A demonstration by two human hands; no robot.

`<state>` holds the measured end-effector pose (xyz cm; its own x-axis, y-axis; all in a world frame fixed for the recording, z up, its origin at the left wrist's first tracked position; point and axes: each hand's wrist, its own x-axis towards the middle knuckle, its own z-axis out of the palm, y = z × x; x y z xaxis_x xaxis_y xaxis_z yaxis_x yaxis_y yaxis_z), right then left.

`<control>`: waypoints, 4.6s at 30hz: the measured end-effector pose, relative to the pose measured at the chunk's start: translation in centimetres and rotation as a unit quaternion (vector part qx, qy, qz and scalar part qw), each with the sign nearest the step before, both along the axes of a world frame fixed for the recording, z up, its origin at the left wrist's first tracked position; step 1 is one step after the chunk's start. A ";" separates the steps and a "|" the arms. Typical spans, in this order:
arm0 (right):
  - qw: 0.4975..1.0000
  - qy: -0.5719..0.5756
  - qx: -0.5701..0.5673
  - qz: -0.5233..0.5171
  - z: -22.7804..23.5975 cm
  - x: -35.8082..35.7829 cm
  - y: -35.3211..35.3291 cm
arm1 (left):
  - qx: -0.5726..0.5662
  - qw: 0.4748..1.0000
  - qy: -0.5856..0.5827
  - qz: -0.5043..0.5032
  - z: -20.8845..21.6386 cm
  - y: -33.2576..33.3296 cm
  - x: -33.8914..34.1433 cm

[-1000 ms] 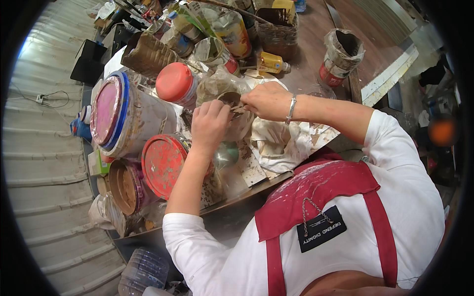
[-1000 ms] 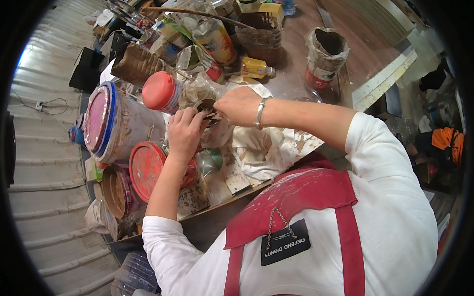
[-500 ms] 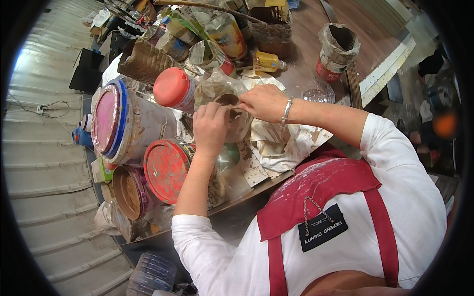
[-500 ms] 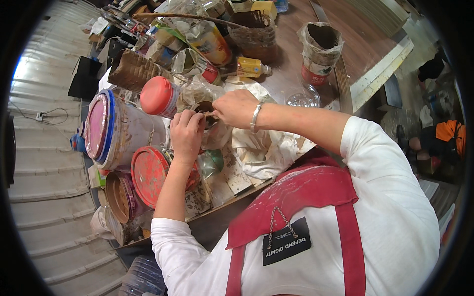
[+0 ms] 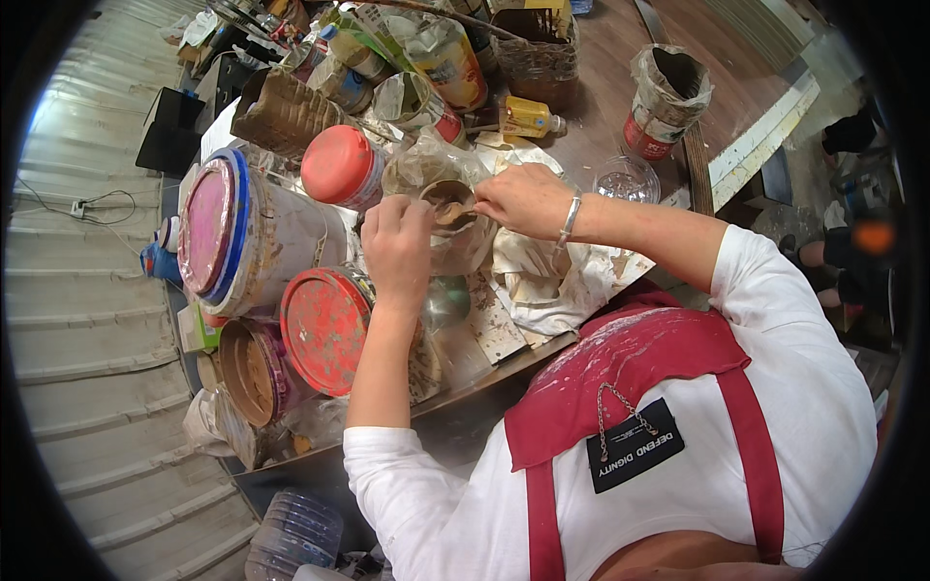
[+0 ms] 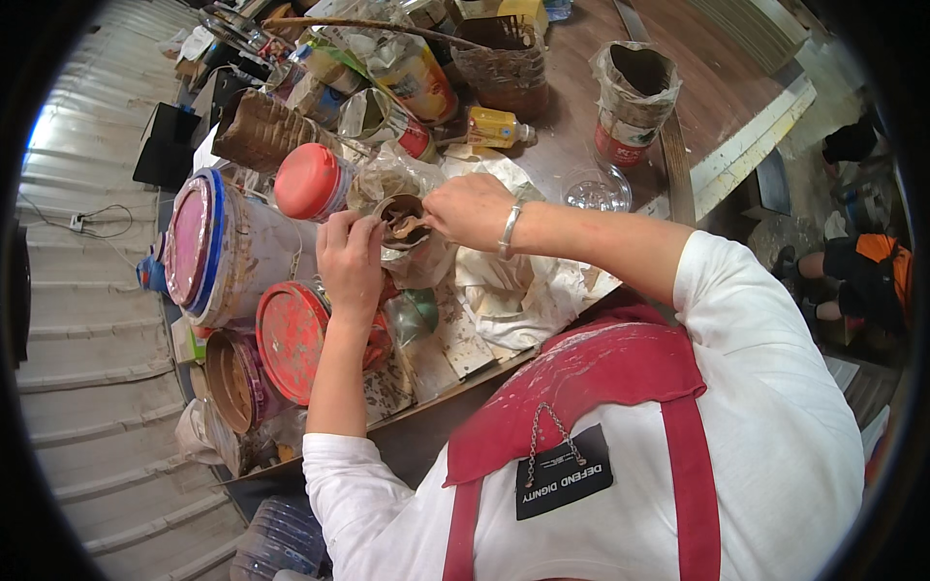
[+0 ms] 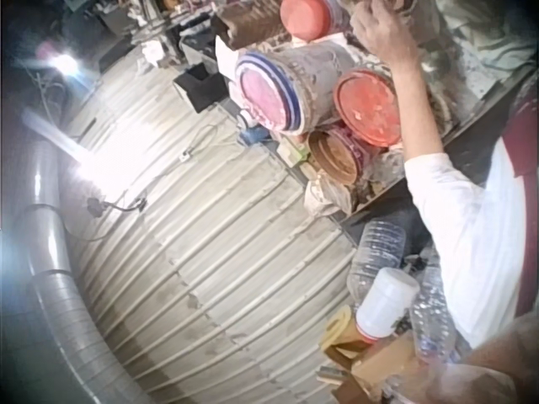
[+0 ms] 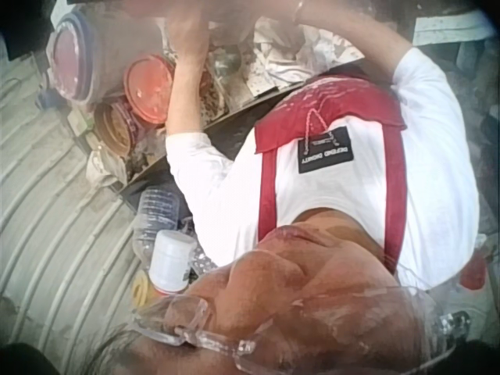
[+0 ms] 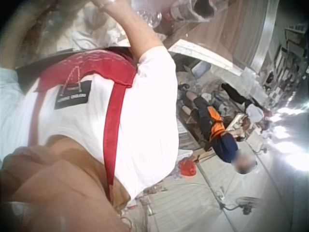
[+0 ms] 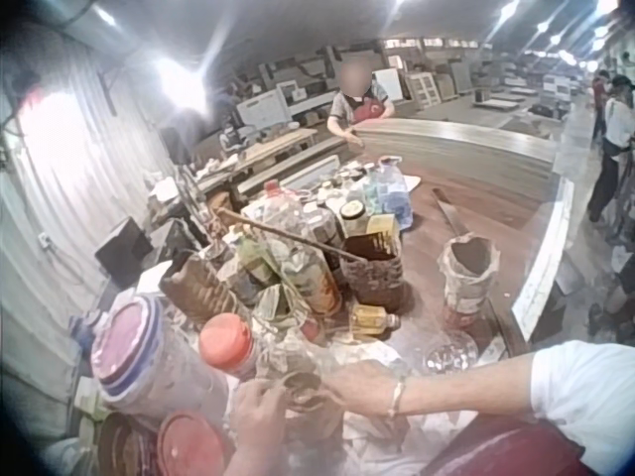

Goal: The person scoops a brown powder from a plastic bag into a small container using a spoon. They then stir the mixture inside the container with the spoon. The person briefly walks to a bucket to pour out the contents before returning to the table.

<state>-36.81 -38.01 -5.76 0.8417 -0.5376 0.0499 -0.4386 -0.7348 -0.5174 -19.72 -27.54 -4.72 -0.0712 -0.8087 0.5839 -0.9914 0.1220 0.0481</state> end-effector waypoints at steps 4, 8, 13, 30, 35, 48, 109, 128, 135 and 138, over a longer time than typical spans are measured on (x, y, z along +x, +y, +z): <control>0.999 -0.035 0.002 -0.011 -0.7 -0.3 0.0 | -0.029 0.999 0.019 -0.001 -0.3 0.7 -0.2; 0.998 -0.056 0.003 -0.025 -0.8 -0.3 0.3 | 0.003 0.991 0.131 0.025 -1.3 2.0 -2.1; 0.998 -0.063 -0.015 -0.025 -0.8 -0.3 0.4 | 0.015 0.978 0.203 0.043 -2.7 1.8 -4.0; 0.983 -0.180 -0.025 -0.032 -2.8 -1.1 3.1 | -0.035 0.464 0.882 0.074 -5.4 0.3 -8.4; 0.985 -0.163 -0.050 -0.017 -3.2 -1.4 3.3 | -0.042 0.461 0.882 0.092 -5.4 0.2 -8.8; 0.996 -0.086 -0.023 0.000 -1.8 -1.6 2.8 | -0.034 0.490 0.866 0.095 -5.7 0.2 -8.9; 0.994 -0.094 0.050 0.011 -0.6 -0.4 1.1 | 0.027 0.550 0.829 0.095 -4.3 -0.6 -7.1; 0.985 -0.115 0.129 -0.005 -0.4 0.0 0.8 | 0.004 0.539 0.836 0.101 -4.4 -0.9 -7.4; 0.990 -0.100 0.098 -0.005 -0.5 0.1 0.6 | -0.003 0.517 0.852 0.085 -4.1 -0.8 -7.2; 0.998 -0.045 0.048 0.022 0.9 -0.1 1.1 | 0.007 0.522 0.848 0.093 -3.9 -0.8 -6.9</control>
